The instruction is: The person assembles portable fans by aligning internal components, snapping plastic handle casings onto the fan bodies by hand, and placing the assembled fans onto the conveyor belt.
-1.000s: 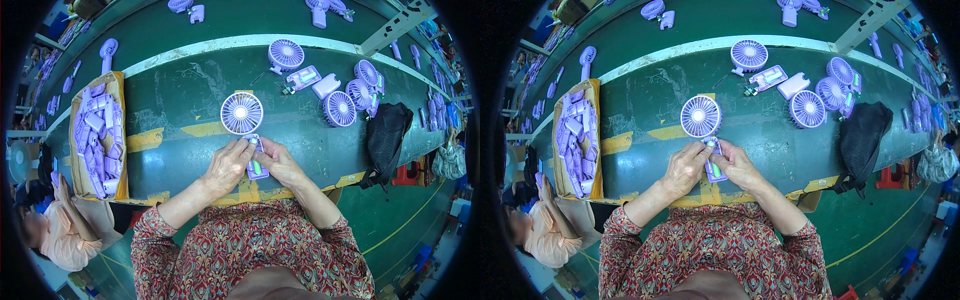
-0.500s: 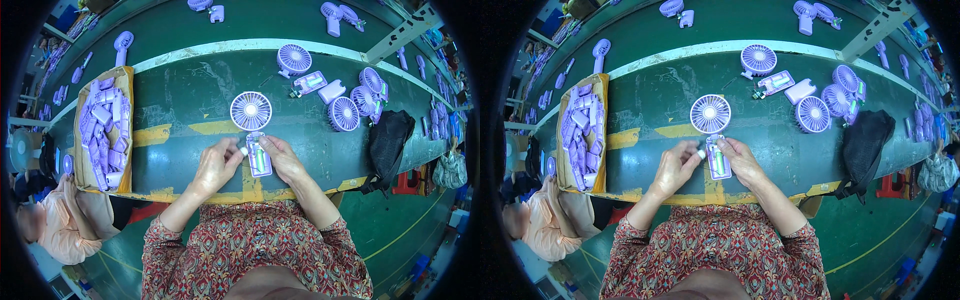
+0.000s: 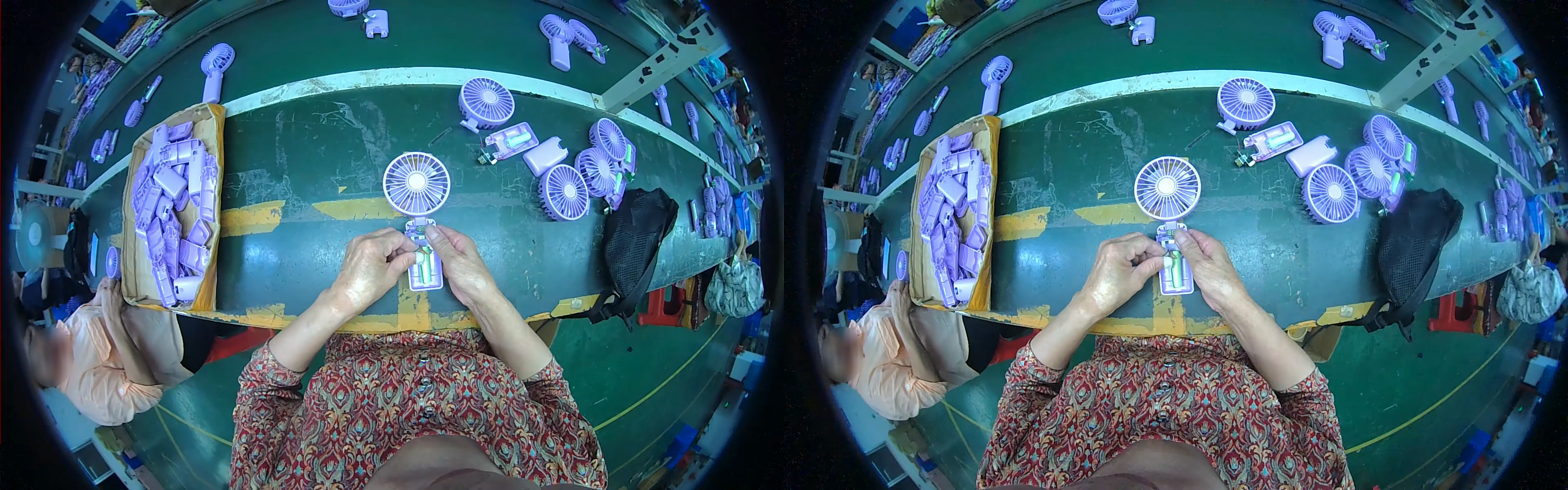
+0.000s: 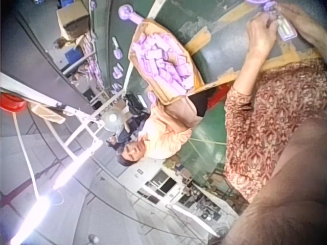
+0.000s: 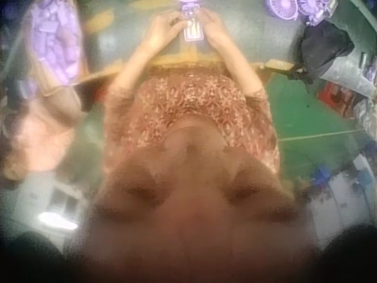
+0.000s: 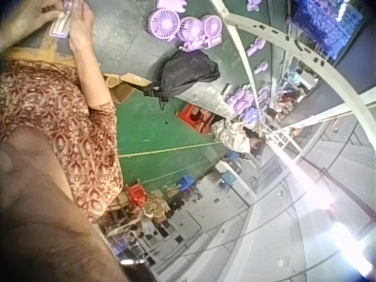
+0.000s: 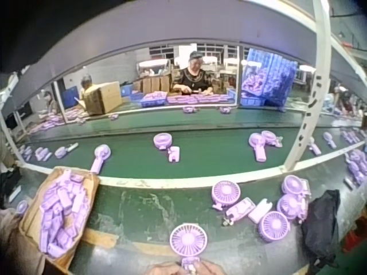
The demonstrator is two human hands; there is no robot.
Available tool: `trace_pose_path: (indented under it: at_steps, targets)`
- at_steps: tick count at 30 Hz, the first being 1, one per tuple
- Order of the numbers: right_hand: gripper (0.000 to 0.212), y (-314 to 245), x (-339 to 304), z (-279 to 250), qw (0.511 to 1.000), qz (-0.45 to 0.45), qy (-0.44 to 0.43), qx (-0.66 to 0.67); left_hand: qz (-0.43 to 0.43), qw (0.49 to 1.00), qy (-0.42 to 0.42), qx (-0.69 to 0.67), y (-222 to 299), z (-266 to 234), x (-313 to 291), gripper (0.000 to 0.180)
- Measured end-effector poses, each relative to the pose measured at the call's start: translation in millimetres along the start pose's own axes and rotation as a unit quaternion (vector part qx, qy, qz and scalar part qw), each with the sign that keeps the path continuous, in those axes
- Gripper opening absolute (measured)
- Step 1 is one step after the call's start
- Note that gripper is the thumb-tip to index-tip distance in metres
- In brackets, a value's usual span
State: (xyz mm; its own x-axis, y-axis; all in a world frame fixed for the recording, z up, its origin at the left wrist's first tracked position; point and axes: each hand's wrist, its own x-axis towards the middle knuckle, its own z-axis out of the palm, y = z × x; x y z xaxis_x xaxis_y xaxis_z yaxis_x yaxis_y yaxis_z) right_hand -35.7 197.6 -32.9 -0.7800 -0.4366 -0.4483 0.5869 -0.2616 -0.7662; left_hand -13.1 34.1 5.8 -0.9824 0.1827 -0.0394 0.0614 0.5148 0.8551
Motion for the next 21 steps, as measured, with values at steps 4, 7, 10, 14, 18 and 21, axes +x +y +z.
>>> trace_pose_path:
  at_steps: [4, 7, 10, 14, 18, 21]
  targets:
    - [0.032, -4, 0, 1, 1.0, 0.01, 0.014, -0.003, -0.051, 0.999, 0.0, 0.011, 0, 2, 8, 0.01]
    - [0.031, -5, 1, 4, 0.999, 0.013, -0.036, -0.001, -0.063, 0.997, -0.014, 0.036, 4, -6, 11, 0.012]
    - [0.033, -11, -2, 15, 0.997, -0.011, -0.067, -0.038, -0.048, 0.998, -0.005, 0.043, -3, -7, 8, 0.012]
    - [0.033, -8, -8, 3, 0.999, -0.003, -0.035, -0.02, -0.043, 0.996, -0.071, 0.013, 1, -11, 13, 0.018]
    - [0.033, -7, -12, 4, 0.998, 0.002, -0.063, -0.004, -0.049, 0.999, 0.005, -0.003, -5, -48, -6, 0.024]
    - [0.034, -7, -12, 5, 0.998, 0.01, -0.066, -0.003, -0.036, 0.954, 0.207, 0.214, -25, -118, -16, 0.021]
